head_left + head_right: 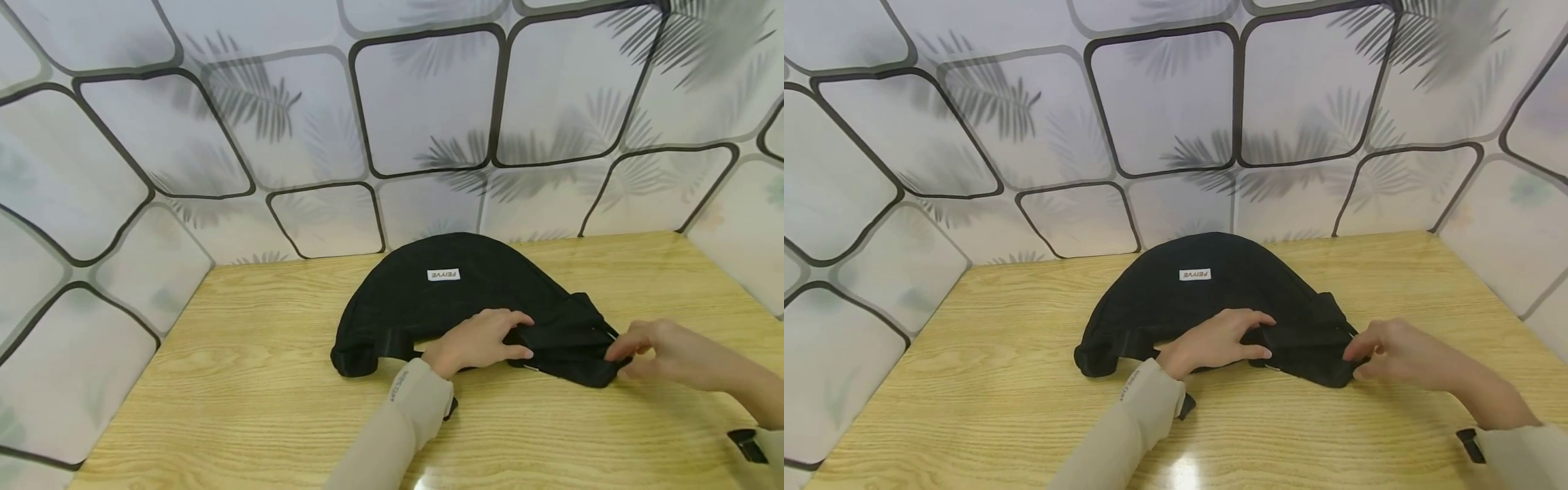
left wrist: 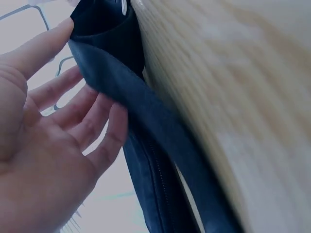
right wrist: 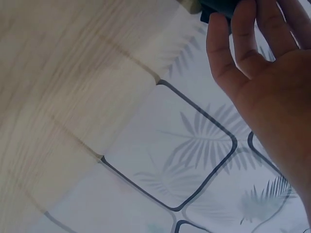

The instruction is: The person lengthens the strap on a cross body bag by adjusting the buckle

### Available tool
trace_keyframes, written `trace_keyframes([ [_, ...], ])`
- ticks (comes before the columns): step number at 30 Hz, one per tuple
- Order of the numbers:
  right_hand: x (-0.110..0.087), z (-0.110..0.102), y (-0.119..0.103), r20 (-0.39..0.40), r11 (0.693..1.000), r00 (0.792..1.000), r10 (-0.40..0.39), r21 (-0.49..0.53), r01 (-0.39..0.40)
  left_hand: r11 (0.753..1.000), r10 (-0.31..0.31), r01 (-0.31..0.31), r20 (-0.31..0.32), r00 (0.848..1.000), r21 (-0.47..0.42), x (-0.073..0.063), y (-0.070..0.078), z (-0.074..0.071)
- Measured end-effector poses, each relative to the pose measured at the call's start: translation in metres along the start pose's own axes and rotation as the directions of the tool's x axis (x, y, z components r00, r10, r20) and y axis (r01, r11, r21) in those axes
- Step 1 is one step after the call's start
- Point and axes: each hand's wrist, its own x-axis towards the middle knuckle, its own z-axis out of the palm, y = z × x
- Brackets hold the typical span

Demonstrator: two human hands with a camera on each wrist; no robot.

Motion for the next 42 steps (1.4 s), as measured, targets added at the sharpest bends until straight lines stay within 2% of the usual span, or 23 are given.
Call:
trace_keyframes([
  [6,0.006,0.01,-0.006,-0.073,0.991,0.997,-0.022,-0.134,0.012,0.995,0.002,0.002,-0.047,0.999,0.099,-0.005,0.003,-0.001],
  [10,0.009,0.015,-0.007,-0.111,0.984,0.993,-0.033,-0.18,0.013,0.988,0.024,-0.013,-0.072,0.997,0.151,-0.007,0.003,-0.001],
  [15,0.012,0.018,-0.005,-0.147,0.978,0.981,-0.126,-0.182,0.099,0.983,0.023,-0.01,-0.066,0.998,0.184,-0.008,0.004,0.002],
  [20,0.015,0.02,-0.004,-0.134,0.98,0.977,-0.164,-0.132,0.147,0.989,-0.018,0.024,-0.045,0.999,0.143,-0.01,0.006,0.003],
  [26,0.017,0.02,-0.004,-0.116,0.979,0.978,-0.176,-0.128,0.161,0.997,-0.039,0.043,-0.068,0.997,0.067,-0.02,0.004,-0.001],
  [32,0.017,0.018,-0.005,-0.096,0.988,0.991,-0.098,-0.125,0.086,0.997,-0.067,0.07,-0.104,0.992,0.027,-0.032,-0.001,-0.008],
  [37,0.015,0.016,-0.003,-0.096,0.984,0.994,-0.045,-0.174,0.028,0.993,-0.109,0.1,-0.154,0.982,-0.063,-0.045,-0.008,-0.016],
  [42,0.013,0.016,0.005,-0.139,0.968,0.982,-0.125,-0.236,0.09,0.989,-0.102,0.079,-0.188,0.977,-0.125,-0.061,-0.017,-0.025],
])
